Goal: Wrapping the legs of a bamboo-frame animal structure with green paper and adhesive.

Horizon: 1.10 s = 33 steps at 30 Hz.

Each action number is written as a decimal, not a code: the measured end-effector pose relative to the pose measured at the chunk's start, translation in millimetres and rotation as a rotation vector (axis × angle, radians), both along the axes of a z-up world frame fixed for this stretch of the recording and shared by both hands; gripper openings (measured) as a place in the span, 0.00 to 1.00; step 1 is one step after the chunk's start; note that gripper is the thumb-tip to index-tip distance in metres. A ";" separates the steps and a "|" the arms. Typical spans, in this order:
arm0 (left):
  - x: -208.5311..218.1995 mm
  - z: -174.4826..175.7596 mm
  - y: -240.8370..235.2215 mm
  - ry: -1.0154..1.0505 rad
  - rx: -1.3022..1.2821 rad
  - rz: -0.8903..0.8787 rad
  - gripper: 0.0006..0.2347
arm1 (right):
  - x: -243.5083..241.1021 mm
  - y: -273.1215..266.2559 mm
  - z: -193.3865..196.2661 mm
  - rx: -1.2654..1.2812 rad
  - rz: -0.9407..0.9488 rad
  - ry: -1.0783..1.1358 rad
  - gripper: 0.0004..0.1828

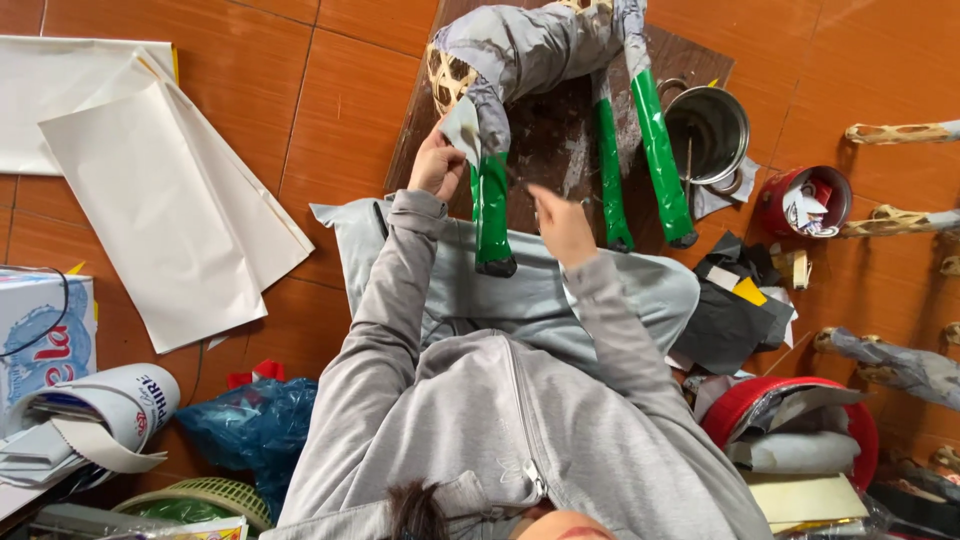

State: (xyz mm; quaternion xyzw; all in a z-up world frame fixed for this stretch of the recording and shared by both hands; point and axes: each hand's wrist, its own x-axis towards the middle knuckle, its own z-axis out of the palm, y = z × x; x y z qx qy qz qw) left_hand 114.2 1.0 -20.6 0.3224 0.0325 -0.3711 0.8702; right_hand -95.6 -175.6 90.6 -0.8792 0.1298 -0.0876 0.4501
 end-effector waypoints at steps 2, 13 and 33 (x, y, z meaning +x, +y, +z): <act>-5.5 -24.2 7.0 0.063 -0.006 -0.001 0.33 | -35.1 -8.1 8.1 0.060 -0.034 0.192 0.15; -28.0 86.0 -7.4 -0.259 -0.082 0.087 0.21 | -108.1 -242.2 8.3 -1.080 -0.446 0.252 0.18; -30.2 61.6 -18.6 -0.289 -0.032 0.123 0.25 | 103.0 45.1 -100.4 0.202 -0.301 0.089 0.52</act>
